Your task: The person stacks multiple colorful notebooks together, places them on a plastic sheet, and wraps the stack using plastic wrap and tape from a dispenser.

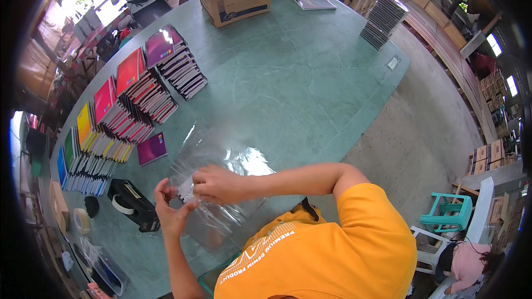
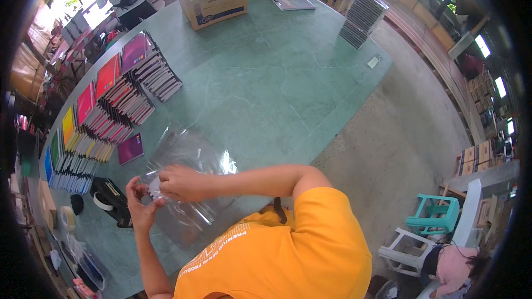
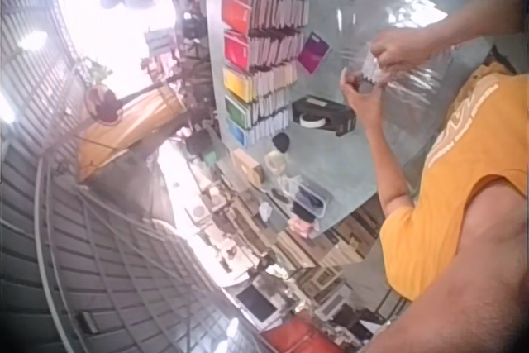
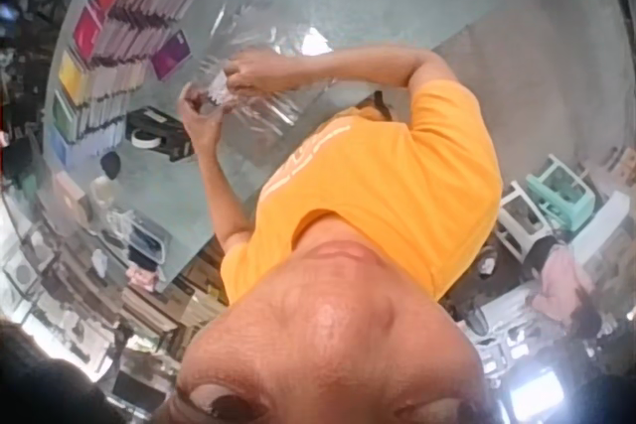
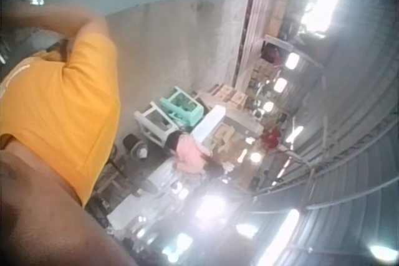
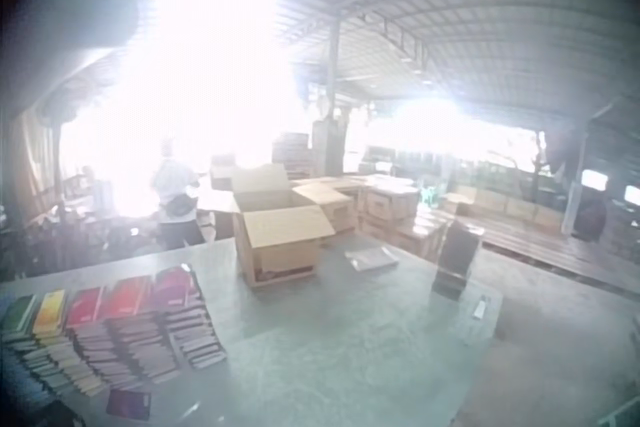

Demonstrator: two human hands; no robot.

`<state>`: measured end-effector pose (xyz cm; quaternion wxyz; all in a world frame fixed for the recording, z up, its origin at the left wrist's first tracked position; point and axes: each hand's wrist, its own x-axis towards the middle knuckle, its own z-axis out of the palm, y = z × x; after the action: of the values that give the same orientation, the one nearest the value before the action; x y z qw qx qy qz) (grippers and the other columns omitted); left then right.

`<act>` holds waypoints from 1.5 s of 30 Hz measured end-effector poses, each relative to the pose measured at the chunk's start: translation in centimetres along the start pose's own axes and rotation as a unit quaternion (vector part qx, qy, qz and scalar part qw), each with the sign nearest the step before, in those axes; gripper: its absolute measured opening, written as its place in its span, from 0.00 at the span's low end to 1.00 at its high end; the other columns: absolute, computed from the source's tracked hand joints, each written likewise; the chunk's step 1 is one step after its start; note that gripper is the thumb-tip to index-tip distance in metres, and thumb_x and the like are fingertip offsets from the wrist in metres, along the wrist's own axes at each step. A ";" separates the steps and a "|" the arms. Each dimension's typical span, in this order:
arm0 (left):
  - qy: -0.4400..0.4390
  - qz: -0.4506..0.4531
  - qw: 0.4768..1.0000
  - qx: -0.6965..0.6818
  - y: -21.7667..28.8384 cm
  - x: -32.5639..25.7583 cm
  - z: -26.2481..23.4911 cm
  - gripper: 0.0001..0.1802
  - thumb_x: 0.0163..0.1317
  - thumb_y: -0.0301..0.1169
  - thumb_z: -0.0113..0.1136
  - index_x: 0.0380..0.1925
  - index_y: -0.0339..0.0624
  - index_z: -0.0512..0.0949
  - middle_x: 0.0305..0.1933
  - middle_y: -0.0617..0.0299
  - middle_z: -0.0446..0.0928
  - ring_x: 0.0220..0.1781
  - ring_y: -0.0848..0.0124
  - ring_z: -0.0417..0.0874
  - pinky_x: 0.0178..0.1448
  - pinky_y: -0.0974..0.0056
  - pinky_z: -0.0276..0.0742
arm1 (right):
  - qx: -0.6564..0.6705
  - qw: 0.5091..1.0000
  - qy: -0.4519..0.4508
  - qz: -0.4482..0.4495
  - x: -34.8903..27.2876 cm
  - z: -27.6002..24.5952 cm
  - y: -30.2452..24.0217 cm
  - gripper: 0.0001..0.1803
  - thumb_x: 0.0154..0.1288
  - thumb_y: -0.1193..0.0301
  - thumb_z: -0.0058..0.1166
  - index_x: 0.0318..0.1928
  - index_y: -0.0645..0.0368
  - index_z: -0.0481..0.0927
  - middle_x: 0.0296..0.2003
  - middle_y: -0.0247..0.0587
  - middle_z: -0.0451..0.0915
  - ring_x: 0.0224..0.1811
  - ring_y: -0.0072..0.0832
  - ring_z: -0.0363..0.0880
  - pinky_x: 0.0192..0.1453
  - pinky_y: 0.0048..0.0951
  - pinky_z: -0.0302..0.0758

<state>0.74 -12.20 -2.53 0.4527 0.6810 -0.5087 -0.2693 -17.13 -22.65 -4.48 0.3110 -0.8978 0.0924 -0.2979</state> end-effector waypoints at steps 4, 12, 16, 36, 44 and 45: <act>-0.043 0.037 0.993 0.105 -1.8 0.9 -2.4 0.24 0.32 0.27 0.73 0.34 0.37 0.78 0.32 0.60 0.76 0.34 0.67 0.76 0.40 0.65 0.72 | 0.031 0.990 0.132 0.043 2.8 -0.2 -1.6 0.32 0.44 0.70 0.65 0.53 0.55 0.69 0.46 0.48 0.71 0.50 0.42 0.70 0.55 0.43 0.65; -0.125 0.166 0.955 0.211 3.0 2.6 -1.0 0.10 0.47 0.30 0.65 0.28 0.37 0.78 0.26 0.54 0.72 0.29 0.59 0.77 0.34 0.60 0.73 | 0.021 0.991 -0.102 0.078 4.6 -2.5 1.0 0.07 0.42 0.74 0.59 0.26 0.58 0.79 0.30 0.41 0.74 0.38 0.41 0.74 0.42 0.36 0.72; -0.100 0.164 0.938 0.287 3.3 0.4 -0.5 0.12 0.49 0.31 0.64 0.32 0.35 0.77 0.30 0.54 0.73 0.34 0.58 0.76 0.40 0.60 0.73 | -0.114 0.988 -0.098 0.018 4.4 -1.0 -0.7 0.07 0.45 0.75 0.57 0.29 0.58 0.77 0.31 0.39 0.74 0.37 0.41 0.73 0.43 0.38 0.73; 0.189 0.318 0.842 0.394 -1.3 -6.2 4.3 0.20 0.44 0.31 0.57 0.41 0.44 0.78 0.47 0.64 0.74 0.48 0.65 0.71 0.49 0.57 0.64 | 0.000 0.992 0.044 -0.118 -1.1 1.0 0.3 0.11 0.49 0.78 0.60 0.36 0.59 0.80 0.45 0.42 0.79 0.54 0.38 0.75 0.59 0.41 0.69; 0.293 0.207 0.851 0.383 -6.8 -4.4 -3.8 0.19 0.55 0.49 0.59 0.36 0.45 0.78 0.42 0.61 0.73 0.48 0.61 0.71 0.49 0.55 0.64 | -0.059 0.990 0.038 -0.120 -1.2 1.3 0.5 0.08 0.49 0.79 0.58 0.34 0.60 0.80 0.46 0.41 0.80 0.55 0.38 0.75 0.61 0.40 0.67; 0.392 0.098 0.842 0.357 -8.7 -4.4 -6.6 0.21 0.54 0.50 0.61 0.34 0.44 0.79 0.40 0.60 0.75 0.44 0.61 0.73 0.47 0.56 0.66 | -0.055 0.991 0.038 -0.120 -1.1 1.5 0.2 0.07 0.50 0.79 0.58 0.33 0.60 0.80 0.46 0.41 0.80 0.55 0.38 0.75 0.61 0.41 0.67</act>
<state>8.64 -5.21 -7.79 0.3640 0.7909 -0.4137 0.2661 -17.15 -21.65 -6.11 0.2190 -0.9062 0.0123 -0.3615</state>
